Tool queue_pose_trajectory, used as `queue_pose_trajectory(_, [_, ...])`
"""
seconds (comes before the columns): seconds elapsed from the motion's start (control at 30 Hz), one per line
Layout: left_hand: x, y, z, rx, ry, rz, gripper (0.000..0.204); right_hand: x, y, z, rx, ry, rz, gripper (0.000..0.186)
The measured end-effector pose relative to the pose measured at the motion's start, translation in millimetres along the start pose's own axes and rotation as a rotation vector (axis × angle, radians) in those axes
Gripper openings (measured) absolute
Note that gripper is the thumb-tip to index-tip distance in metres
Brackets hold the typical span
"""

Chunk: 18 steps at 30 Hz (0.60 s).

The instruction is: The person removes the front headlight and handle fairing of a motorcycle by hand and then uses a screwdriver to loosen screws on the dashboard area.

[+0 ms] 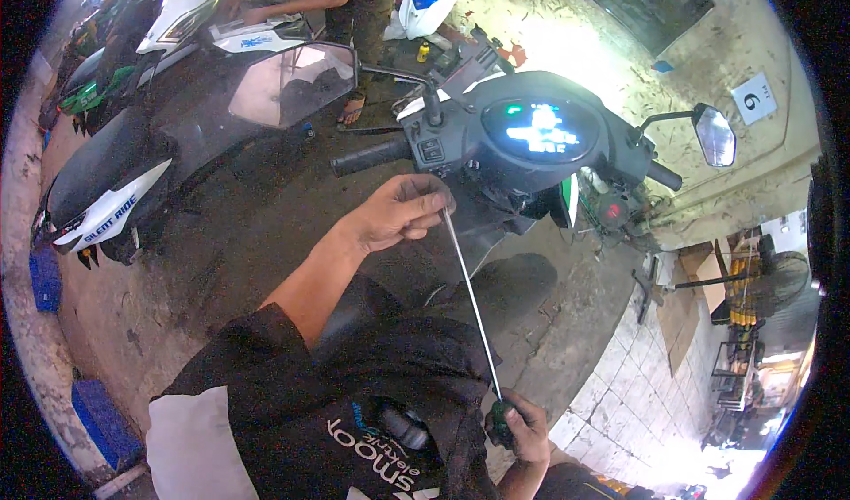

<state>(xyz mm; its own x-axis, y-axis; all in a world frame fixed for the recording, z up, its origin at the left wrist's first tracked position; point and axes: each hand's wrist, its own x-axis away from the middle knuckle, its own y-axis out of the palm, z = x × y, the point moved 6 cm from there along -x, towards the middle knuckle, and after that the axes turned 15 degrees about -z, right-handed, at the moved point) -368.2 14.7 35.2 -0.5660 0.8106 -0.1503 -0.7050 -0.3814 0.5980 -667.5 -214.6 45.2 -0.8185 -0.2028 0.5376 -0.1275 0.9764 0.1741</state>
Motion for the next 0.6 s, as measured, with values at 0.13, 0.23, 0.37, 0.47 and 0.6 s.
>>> queue_pose_trajectory(0.13, [5,6,11,0.262,0.218,0.097,0.015,-21,7,-12,0.106,-0.099,0.018,0.046])
queue_pose_trajectory(0.23, [10,5,20,0.247,0.295,0.076,0.022,-33,8,-8,0.220,-0.223,0.031,0.055])
queue_pose_trajectory(0.37, [13,8,31,0.198,0.264,0.038,0.019,-34,5,-11,0.315,-0.282,0.033,0.055])
queue_pose_trajectory(0.47, [16,-6,29,0.147,0.257,0.062,0.023,-34,7,-12,0.245,-0.203,0.027,0.054])
queue_pose_trajectory(0.6, [36,-18,70,-1.141,0.323,0.834,0.045,-35,3,-5,0.261,-0.248,0.028,0.052])
